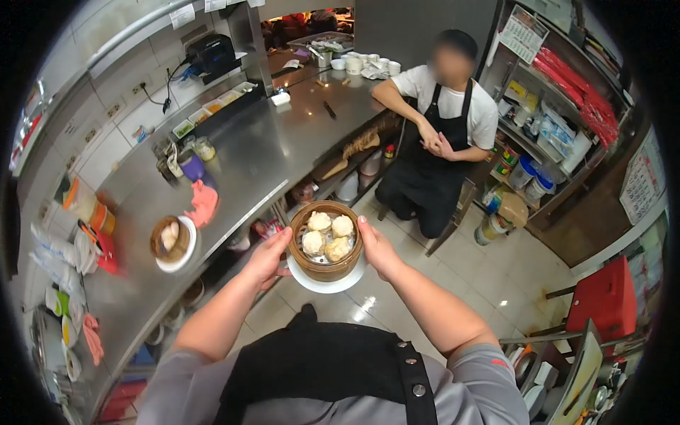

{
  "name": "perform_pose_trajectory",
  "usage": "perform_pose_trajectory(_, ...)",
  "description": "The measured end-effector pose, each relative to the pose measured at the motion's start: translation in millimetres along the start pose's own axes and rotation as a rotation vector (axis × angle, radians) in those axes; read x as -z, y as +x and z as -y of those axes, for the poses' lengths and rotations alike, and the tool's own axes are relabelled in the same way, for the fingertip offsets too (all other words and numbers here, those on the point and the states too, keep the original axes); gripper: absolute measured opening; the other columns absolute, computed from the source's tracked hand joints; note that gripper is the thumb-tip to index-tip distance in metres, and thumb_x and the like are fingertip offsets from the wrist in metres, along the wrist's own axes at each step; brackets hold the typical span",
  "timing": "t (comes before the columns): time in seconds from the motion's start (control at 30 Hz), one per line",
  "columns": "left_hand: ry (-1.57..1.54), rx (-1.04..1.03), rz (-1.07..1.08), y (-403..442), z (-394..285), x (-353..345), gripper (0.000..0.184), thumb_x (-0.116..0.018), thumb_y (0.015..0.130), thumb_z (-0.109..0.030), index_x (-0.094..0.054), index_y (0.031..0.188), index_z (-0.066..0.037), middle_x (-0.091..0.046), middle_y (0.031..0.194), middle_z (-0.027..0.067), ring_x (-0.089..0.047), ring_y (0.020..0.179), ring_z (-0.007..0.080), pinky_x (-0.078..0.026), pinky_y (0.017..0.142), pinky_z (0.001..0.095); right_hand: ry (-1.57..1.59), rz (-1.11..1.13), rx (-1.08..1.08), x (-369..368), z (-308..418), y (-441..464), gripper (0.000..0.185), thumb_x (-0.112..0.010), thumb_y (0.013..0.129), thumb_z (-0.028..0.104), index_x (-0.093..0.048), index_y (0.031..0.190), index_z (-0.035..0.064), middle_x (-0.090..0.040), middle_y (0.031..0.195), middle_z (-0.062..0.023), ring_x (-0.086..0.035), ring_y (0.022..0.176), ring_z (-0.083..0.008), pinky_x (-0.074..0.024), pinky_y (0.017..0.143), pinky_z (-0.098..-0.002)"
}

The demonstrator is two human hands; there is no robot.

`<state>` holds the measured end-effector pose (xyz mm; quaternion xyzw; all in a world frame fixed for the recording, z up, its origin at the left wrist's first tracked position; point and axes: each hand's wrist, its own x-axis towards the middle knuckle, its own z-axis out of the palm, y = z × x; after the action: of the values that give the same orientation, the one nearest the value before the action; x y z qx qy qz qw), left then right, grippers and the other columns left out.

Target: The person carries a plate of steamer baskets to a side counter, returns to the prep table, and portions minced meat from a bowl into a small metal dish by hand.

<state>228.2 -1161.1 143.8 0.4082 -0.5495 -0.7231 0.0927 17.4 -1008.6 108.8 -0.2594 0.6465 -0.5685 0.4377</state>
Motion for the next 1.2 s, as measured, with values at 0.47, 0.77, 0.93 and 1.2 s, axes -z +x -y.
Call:
perform_pose_trajectory(0.47,0.088,0.064,0.044,187.8,-111.9,230.1,0.079,-0.043,0.094,-0.068,-0.03,0.153,-0.016,-0.029,0.158,0.0122,-0.023,0.145,0.0373,-0.022,0.11,0.0637,0.083,-0.091,-0.019,-170.8,33.2,252.8,0.074,-0.046,0.097,0.059,-0.055,0.131,-0.0059,-0.06,0.129,-0.0212,-0.057,0.12,-0.0281,-0.0413,0.103,-0.035)
perform_pose_trajectory(0.77,-0.227,-0.125,-0.38,207.5,-132.7,310.9,0.082,-0.052,0.091,-0.062,-0.03,0.151,-0.011,-0.028,0.156,0.0142,-0.029,0.141,0.0359,-0.027,0.109,0.059,0.047,0.072,0.154,-170.2,40.0,242.5,0.049,-0.05,0.099,0.043,-0.061,0.119,-0.0004,-0.068,0.105,-0.0141,-0.064,0.098,-0.0228,-0.0493,0.087,-0.0352)
perform_pose_trajectory(0.93,-0.151,-0.359,-0.386,130.5,-177.7,296.9,0.066,-0.058,0.092,-0.053,-0.044,0.14,-0.009,-0.048,0.14,0.014,-0.046,0.13,0.0309,-0.038,0.105,0.0506,0.019,0.098,0.011,-97.8,-98.7,125.5,0.019,-0.056,0.092,0.017,-0.062,0.08,0.0037,-0.063,0.071,-0.0052,-0.06,0.062,-0.0148,-0.0481,0.055,-0.0332)
perform_pose_trajectory(1.2,-0.023,-0.392,-0.083,104.3,-159.4,97.5,0.059,-0.056,0.095,-0.045,-0.045,0.14,-0.008,-0.051,0.139,0.0139,-0.048,0.13,0.0276,-0.036,0.109,0.0452,0.331,-0.432,-0.517,-3.5,-317.6,-213.1,0.02,-0.047,0.095,0.017,-0.054,0.081,0.0034,-0.054,0.065,-0.0073,-0.054,0.054,-0.0178,-0.0496,0.05,-0.0339)
